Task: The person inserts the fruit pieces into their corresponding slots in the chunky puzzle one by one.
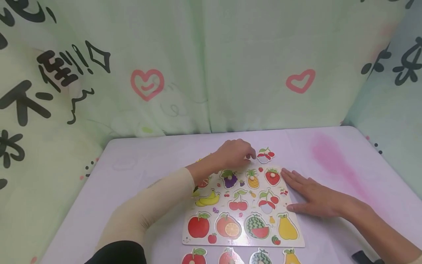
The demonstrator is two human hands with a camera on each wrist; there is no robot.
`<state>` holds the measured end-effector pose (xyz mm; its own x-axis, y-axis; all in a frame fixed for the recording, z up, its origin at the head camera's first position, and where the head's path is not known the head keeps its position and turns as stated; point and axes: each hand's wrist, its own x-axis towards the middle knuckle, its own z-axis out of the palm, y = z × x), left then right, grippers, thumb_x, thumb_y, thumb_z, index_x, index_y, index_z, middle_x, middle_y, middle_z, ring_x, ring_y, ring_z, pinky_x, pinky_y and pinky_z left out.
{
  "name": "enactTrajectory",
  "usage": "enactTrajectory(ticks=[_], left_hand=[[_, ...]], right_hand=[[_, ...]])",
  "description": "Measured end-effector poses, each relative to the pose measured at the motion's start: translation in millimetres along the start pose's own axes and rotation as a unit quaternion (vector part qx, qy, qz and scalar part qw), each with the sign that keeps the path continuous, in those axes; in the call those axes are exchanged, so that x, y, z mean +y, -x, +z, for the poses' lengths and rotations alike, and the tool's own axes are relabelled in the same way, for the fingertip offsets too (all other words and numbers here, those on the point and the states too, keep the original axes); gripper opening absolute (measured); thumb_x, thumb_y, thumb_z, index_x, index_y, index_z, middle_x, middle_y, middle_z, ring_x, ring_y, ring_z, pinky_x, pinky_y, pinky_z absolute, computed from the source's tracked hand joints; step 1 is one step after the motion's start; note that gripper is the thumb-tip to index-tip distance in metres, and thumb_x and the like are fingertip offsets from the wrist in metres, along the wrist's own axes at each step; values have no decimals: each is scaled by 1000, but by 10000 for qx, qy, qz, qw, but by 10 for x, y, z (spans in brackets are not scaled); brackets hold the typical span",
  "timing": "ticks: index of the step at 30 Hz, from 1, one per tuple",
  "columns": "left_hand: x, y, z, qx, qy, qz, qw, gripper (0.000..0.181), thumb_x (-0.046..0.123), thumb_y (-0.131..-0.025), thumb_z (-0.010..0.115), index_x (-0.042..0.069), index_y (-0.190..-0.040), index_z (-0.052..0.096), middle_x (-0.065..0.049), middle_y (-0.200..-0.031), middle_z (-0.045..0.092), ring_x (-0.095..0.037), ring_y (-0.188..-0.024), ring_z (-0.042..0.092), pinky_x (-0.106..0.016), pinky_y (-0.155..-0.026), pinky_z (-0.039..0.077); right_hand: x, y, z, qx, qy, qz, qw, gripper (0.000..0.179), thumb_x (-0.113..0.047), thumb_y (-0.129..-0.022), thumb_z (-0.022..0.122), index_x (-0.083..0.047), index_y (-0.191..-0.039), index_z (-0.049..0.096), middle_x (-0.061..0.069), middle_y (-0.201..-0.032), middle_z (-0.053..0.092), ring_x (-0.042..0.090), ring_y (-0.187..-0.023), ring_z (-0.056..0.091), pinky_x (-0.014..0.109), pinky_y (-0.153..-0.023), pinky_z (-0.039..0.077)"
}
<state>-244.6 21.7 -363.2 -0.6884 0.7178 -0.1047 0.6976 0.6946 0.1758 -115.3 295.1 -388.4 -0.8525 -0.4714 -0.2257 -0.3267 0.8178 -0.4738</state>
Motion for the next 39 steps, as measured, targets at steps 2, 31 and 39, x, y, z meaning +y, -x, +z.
enactTrajectory(ticks=[2, 31, 39], left_hand=[[-96, 62, -12, -6, 67, -147, 9999, 26, 27, -101, 70, 24, -126, 76, 7, -116, 73, -9, -106, 64, -28, -89, 52], [-961, 751, -39, -163, 304, -1308, 9908, 18, 23, -95, 75, 18, -112, 81, 3, -101, 75, -14, -92, 61, -30, -83, 54], [-974, 793, -28, -96, 291, -1386, 9899, 19, 23, -96, 75, 17, -112, 81, 2, -102, 75, -14, -92, 61, -28, -83, 55]], right_hand=[[3, 1, 4, 9, 11, -17, 10000, 105, -63, -87, 72, -15, -167, 24, 14, -173, 23, 50, -156, 19, 74, -118, 19], [46, -2, 14, 121, 121, -119, 9998, 101, -61, -88, 73, -21, -167, 24, 12, -173, 24, 50, -156, 19, 74, -116, 22], [30, -29, 29, 100, 104, -136, 9998, 101, -61, -88, 73, -23, -167, 23, 11, -173, 24, 49, -156, 19, 74, -116, 21]])
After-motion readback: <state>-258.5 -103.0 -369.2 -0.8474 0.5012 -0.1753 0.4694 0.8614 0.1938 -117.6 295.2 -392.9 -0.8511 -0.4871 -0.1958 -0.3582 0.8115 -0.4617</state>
